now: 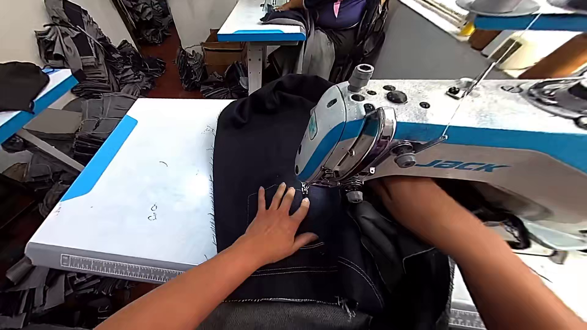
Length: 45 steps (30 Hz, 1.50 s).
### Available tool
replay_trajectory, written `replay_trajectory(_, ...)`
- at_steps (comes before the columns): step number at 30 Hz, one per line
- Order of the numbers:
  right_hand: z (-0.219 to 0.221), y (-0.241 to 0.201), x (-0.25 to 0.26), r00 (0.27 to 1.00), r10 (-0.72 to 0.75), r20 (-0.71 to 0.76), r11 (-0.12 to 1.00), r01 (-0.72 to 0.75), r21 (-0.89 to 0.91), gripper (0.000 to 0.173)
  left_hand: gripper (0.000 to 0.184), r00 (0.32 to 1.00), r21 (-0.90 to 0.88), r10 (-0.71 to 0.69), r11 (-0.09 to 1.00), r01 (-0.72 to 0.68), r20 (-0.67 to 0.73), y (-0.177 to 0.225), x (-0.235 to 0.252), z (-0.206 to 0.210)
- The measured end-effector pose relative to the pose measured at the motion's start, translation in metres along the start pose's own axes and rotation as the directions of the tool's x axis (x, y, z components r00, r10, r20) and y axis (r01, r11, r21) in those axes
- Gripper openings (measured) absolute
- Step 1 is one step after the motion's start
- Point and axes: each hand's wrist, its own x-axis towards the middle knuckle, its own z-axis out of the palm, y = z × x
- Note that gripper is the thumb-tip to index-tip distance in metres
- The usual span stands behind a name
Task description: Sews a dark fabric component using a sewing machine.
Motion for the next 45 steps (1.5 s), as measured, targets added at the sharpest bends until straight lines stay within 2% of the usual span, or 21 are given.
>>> replay_trajectory(2,-0.006,-0.04,-0.073,0.983,-0.086,-0.16,0.99,0.103,0.097,0.033,0.069,0.997,-0.03,0.042,0.999,-0.044,-0.068,-0.009,-0.004,0.01)
replay_trajectory(3,-0.003,-0.056,-0.104,0.971,-0.149,-0.188,0.97,0.181,0.164,0.023,0.068,0.996,-0.047,0.054,0.997,-0.058,-0.072,-0.011,-0.004,0.011)
replay_trajectory(4,0.004,-0.064,-0.128,0.968,-0.22,-0.123,0.945,0.242,0.218,0.017,0.067,0.996,-0.07,0.063,0.995,-0.068,-0.065,-0.013,-0.004,0.01)
replay_trajectory(6,0.024,-0.045,-0.159,0.952,-0.304,0.028,0.931,0.291,0.22,0.027,0.066,0.995,-0.103,0.091,0.99,-0.096,-0.049,-0.021,-0.005,0.008)
replay_trajectory(8,0.02,-0.002,-0.173,0.962,-0.257,0.096,0.963,0.246,0.106,0.04,0.066,0.989,-0.106,0.141,0.984,-0.146,-0.048,-0.032,-0.005,0.006)
replay_trajectory(10,-0.021,0.028,-0.178,0.946,-0.114,0.305,0.992,0.124,-0.015,0.049,0.067,0.984,-0.087,0.172,0.981,-0.175,-0.039,-0.038,-0.004,0.005)
replay_trajectory(11,-0.045,0.032,-0.179,0.902,0.011,0.431,0.996,0.026,-0.08,0.052,0.068,0.983,-0.072,0.18,0.981,-0.183,-0.036,-0.038,-0.004,0.005)
replay_trajectory(13,-0.086,0.029,-0.175,0.729,0.259,0.634,0.965,-0.169,-0.201,0.046,0.068,0.982,-0.052,0.188,0.98,-0.19,-0.037,-0.038,-0.004,0.006)
replay_trajectory(14,-0.102,0.02,-0.167,0.652,0.288,0.702,0.958,-0.195,-0.211,0.038,0.069,0.981,-0.042,0.188,0.981,-0.19,-0.038,-0.038,-0.003,0.006)
replay_trajectory(15,-0.115,0.005,-0.155,0.635,0.227,0.739,0.973,-0.173,-0.15,0.032,0.069,0.982,-0.036,0.187,0.982,-0.188,-0.04,-0.038,-0.003,0.007)
replay_trajectory(16,-0.121,-0.014,-0.141,0.703,0.079,0.706,0.993,-0.115,0.003,0.027,0.068,0.982,-0.03,0.186,0.982,-0.187,-0.034,-0.038,-0.004,0.006)
replay_trajectory(18,-0.092,-0.05,-0.108,0.91,-0.201,0.362,0.928,0.058,0.368,0.023,0.069,0.981,-0.022,0.191,0.981,-0.192,-0.017,-0.04,-0.004,0.006)
replay_trajectory(20,-0.017,-0.078,-0.073,0.977,-0.212,-0.033,0.845,0.2,0.496,0.022,0.069,0.974,-0.027,0.222,0.974,-0.223,-0.047,-0.042,-0.003,0.007)
replay_trajectory(21,0.018,-0.085,-0.061,0.976,-0.175,-0.125,0.869,0.213,0.446,0.022,0.069,0.969,-0.031,0.238,0.97,-0.24,-0.06,-0.045,-0.002,0.008)
replay_trajectory(23,0.072,-0.087,-0.056,0.98,-0.124,-0.156,0.935,0.167,0.312,0.021,0.068,0.965,-0.023,0.256,0.966,-0.257,-0.058,-0.051,-0.001,0.008)
replay_trajectory(25,0.096,-0.081,-0.064,0.979,-0.086,-0.185,0.96,0.131,0.248,0.023,0.068,0.963,-0.01,0.263,0.964,-0.264,-0.056,-0.053,0.0,0.008)
replay_trajectory(33,0.096,-0.079,-0.075,0.966,-0.115,-0.23,0.953,0.172,0.248,0.027,0.065,0.963,-0.033,0.261,0.964,-0.263,-0.061,-0.052,-0.001,0.01)
replay_trajectory(36,0.093,-0.078,-0.075,0.97,-0.127,-0.208,0.952,0.178,0.249,0.026,0.066,0.985,-0.094,0.114,0.987,-0.127,-0.131,-0.064,-0.011,0.01)
replay_trajectory(39,0.091,-0.079,-0.076,0.976,-0.109,-0.188,0.953,0.157,0.26,0.024,0.059,0.983,-0.027,-0.075,0.997,0.072,-0.166,-0.092,-0.04,0.006)
replay_trajectory(42,0.09,-0.079,-0.076,0.979,-0.093,-0.179,0.952,0.14,0.272,0.024,0.056,0.973,0.02,-0.153,0.987,0.159,-0.174,-0.109,-0.061,0.003)
replay_trajectory(45,0.089,-0.079,-0.072,0.977,-0.091,-0.191,0.946,0.144,0.291,0.023,0.056,0.967,0.138,-0.217,0.962,0.235,-0.134,-0.104,-0.062,-0.011)
